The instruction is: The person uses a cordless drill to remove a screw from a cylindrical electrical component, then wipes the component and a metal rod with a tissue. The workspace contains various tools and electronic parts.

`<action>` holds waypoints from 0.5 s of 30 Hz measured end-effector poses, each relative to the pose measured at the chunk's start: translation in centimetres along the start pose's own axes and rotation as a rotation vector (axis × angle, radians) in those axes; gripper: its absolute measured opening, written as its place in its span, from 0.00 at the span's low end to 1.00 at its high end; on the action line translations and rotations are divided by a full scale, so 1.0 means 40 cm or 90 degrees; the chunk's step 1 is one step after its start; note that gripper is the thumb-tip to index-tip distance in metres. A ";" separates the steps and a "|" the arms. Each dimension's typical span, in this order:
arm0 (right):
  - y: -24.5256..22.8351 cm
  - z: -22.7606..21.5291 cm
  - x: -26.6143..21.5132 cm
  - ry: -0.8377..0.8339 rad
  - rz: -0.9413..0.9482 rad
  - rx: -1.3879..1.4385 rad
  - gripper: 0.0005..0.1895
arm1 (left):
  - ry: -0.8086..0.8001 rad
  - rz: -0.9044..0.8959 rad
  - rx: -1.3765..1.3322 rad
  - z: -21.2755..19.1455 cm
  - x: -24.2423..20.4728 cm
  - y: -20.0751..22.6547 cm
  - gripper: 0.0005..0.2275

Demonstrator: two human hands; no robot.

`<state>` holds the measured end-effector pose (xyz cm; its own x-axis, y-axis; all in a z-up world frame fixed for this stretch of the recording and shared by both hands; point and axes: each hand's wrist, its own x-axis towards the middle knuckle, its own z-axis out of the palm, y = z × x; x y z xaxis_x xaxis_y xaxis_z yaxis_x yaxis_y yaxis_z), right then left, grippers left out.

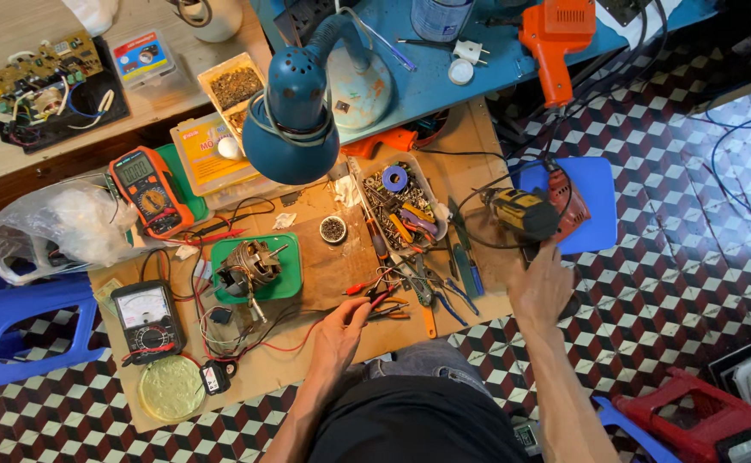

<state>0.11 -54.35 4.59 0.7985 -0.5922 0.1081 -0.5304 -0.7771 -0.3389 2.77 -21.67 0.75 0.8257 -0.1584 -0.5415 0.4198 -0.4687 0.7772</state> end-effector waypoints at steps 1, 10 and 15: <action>-0.005 -0.041 -0.002 0.000 -0.060 -0.072 0.28 | -0.003 0.029 0.037 -0.003 -0.005 0.008 0.15; -0.091 -0.242 0.100 -0.275 -0.379 -0.623 0.17 | -0.120 0.385 0.238 0.038 0.021 0.043 0.10; -0.171 -0.231 0.123 -0.417 -0.323 -0.746 0.11 | -0.175 0.430 0.268 0.083 0.012 0.059 0.12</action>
<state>5.02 -53.93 16.09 0.7825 -0.2507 -0.5700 0.1793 -0.7859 0.5918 2.90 -25.74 1.27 0.7046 -0.7018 -0.1046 -0.3514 -0.4732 0.8078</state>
